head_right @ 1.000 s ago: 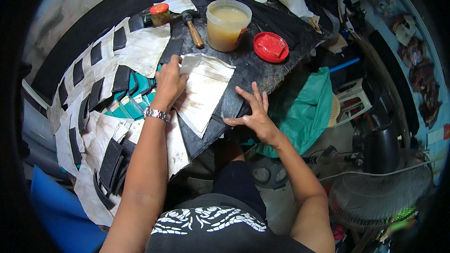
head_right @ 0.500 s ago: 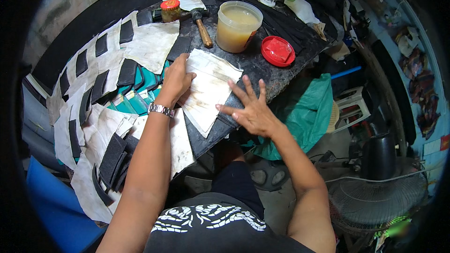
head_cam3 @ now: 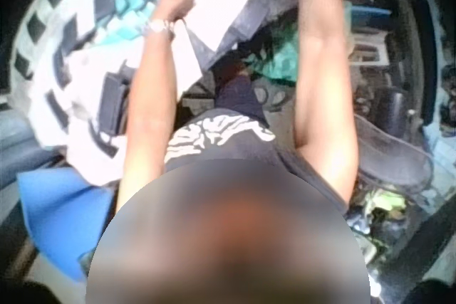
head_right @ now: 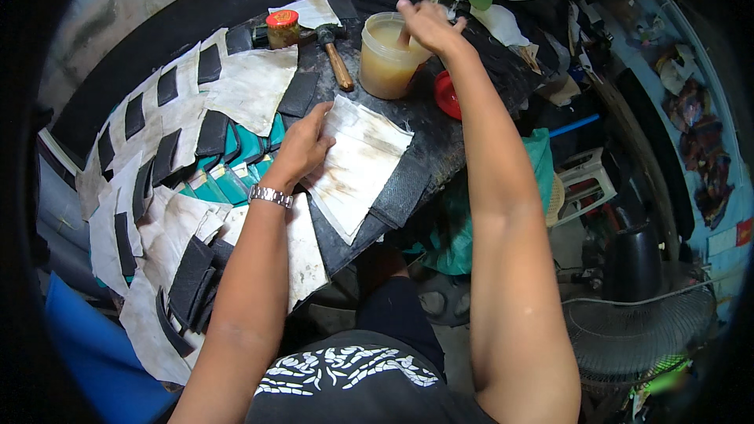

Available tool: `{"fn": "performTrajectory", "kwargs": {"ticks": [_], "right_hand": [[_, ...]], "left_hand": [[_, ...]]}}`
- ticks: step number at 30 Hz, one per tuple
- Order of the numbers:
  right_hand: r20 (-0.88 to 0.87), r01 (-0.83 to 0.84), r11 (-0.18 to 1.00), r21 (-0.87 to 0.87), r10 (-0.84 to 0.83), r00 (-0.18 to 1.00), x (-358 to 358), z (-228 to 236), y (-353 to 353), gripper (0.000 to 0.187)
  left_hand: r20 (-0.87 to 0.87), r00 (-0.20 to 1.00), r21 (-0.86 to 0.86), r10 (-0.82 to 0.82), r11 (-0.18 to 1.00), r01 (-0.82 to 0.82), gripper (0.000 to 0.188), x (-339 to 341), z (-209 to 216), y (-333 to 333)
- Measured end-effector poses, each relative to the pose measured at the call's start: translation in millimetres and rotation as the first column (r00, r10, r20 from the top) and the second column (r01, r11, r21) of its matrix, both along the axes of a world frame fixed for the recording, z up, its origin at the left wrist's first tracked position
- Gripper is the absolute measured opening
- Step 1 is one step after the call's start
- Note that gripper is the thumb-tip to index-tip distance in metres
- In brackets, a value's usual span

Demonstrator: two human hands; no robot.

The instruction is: The person repeatedly applies a liquid from a plastic container onto white fabric pieces using a brush. They then place a black rectangular piece onto the treated fabric and press it down. This process is repeated for multiple fabric pieces on a cluttered workbench.

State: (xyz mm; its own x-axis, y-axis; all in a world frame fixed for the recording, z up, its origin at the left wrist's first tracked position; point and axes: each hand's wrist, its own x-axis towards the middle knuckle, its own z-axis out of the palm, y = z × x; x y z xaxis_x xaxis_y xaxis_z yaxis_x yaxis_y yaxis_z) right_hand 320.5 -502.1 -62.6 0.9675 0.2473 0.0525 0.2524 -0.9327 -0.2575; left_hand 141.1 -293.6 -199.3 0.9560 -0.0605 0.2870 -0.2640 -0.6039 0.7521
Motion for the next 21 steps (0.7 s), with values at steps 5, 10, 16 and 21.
{"fn": "performTrajectory", "kwargs": {"ticks": [5,10,16,21], "right_hand": [[0.428,-0.175,0.918,0.356,0.006,0.904,-80.5,-30.1,-31.0,0.067],[-0.022,-0.167,0.825,0.54,0.212,0.977,-146.8,-99.9,-51.2,0.067],[0.047,-0.133,0.981,-0.142,0.141,0.989,-168.2,-125.6,-57.9,0.045],[-0.066,-0.479,0.87,-0.114,0.474,0.878,-188.2,-116.7,-66.7,0.041]], "left_hand": [[0.0,0.999,-0.036,-0.05,0.998,0.05,0.055,4.4,-3.9,4.1],[-0.011,0.999,0.007,-0.045,0.999,0.045,0.058,10.3,-8.9,5.9],[0.007,0.999,-0.019,-0.038,0.999,0.038,0.059,10.3,-13.9,6.2],[-0.028,0.998,-0.012,-0.05,0.999,0.049,0.059,11.4,-12.3,7.7]]}}
